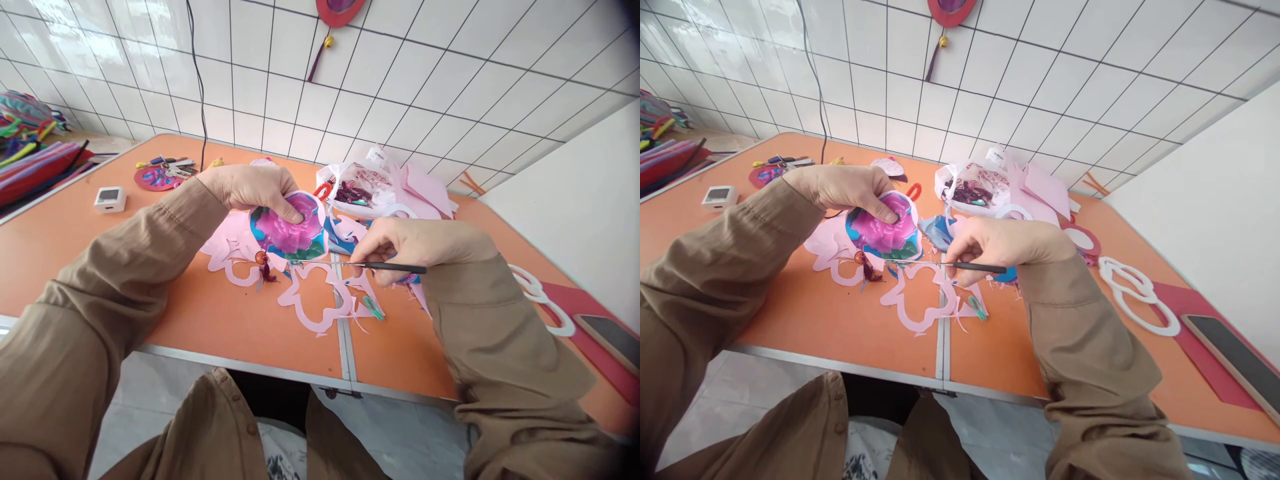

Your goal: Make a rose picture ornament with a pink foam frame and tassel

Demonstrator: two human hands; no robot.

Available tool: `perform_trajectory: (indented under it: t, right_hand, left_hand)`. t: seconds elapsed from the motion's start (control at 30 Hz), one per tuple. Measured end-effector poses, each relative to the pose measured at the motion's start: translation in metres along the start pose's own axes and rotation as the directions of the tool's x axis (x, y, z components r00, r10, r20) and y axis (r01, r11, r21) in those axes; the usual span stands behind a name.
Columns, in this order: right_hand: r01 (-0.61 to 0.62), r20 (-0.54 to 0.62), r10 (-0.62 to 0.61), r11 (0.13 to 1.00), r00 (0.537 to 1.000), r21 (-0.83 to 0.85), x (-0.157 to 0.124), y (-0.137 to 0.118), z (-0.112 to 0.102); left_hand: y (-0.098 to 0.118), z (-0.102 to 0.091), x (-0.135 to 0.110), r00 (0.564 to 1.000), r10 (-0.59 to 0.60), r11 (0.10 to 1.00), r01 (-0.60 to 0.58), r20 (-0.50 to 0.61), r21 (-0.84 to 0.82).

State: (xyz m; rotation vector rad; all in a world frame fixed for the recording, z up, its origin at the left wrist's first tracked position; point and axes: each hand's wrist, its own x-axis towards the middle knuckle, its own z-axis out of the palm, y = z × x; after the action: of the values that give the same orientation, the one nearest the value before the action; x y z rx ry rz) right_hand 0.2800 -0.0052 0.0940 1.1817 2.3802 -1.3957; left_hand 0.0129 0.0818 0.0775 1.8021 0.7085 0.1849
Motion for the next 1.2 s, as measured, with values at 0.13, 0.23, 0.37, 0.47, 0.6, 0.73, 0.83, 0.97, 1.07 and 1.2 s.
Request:
perform_trajectory:
  t: [0.13,0.23,0.37,0.47,0.6,0.73,0.83,0.97,1.07,1.2]
  right_hand:
    - [0.018,0.018,-0.018,1.000,1.000,-0.016,0.001,-0.001,-0.001]
    - [0.015,-0.006,-0.015,0.999,1.000,-0.041,0.001,0.001,-0.003]
    - [0.042,0.002,-0.042,0.993,0.999,-0.114,0.001,0.007,-0.006]
    - [0.031,0.022,-0.028,0.987,0.999,-0.156,-0.001,0.008,-0.007]
    - [0.024,0.030,-0.020,0.991,0.999,-0.133,-0.002,0.005,-0.008]
    - [0.033,0.037,-0.028,0.989,0.999,-0.141,-0.001,0.009,-0.009]
    - [0.068,0.031,-0.064,0.989,0.997,-0.134,0.000,0.016,-0.010]
    - [0.101,0.034,-0.098,0.988,0.995,-0.118,0.000,0.017,-0.011]
    - [0.080,0.019,-0.079,0.992,0.997,-0.101,-0.001,0.013,-0.011]
    - [0.029,0.012,-0.029,0.998,1.000,-0.055,-0.005,0.009,-0.012]
  left_hand:
    - [-0.002,-0.003,0.001,1.000,0.018,0.999,-0.018,0.006,-0.026]
    - [-0.001,-0.004,0.000,1.000,0.003,0.999,-0.004,-0.008,-0.050]
    - [-0.002,-0.006,0.001,1.000,0.010,0.997,-0.009,0.016,-0.073]
    - [-0.004,-0.009,0.002,1.000,0.010,0.997,-0.010,0.005,-0.082]
    - [-0.004,-0.010,0.003,1.000,0.020,0.997,-0.019,0.009,-0.070]
    - [-0.003,-0.010,0.003,1.000,-0.006,0.998,0.005,-0.017,-0.063]
    - [-0.003,-0.010,0.004,0.999,-0.022,0.997,0.020,-0.029,-0.072]
    - [-0.004,-0.009,0.006,1.000,0.002,0.996,-0.001,0.010,-0.087]
    - [-0.003,-0.009,0.007,1.000,0.000,0.995,0.002,0.018,-0.098]
    - [-0.002,-0.010,0.005,1.000,0.008,0.994,-0.007,0.005,-0.105]
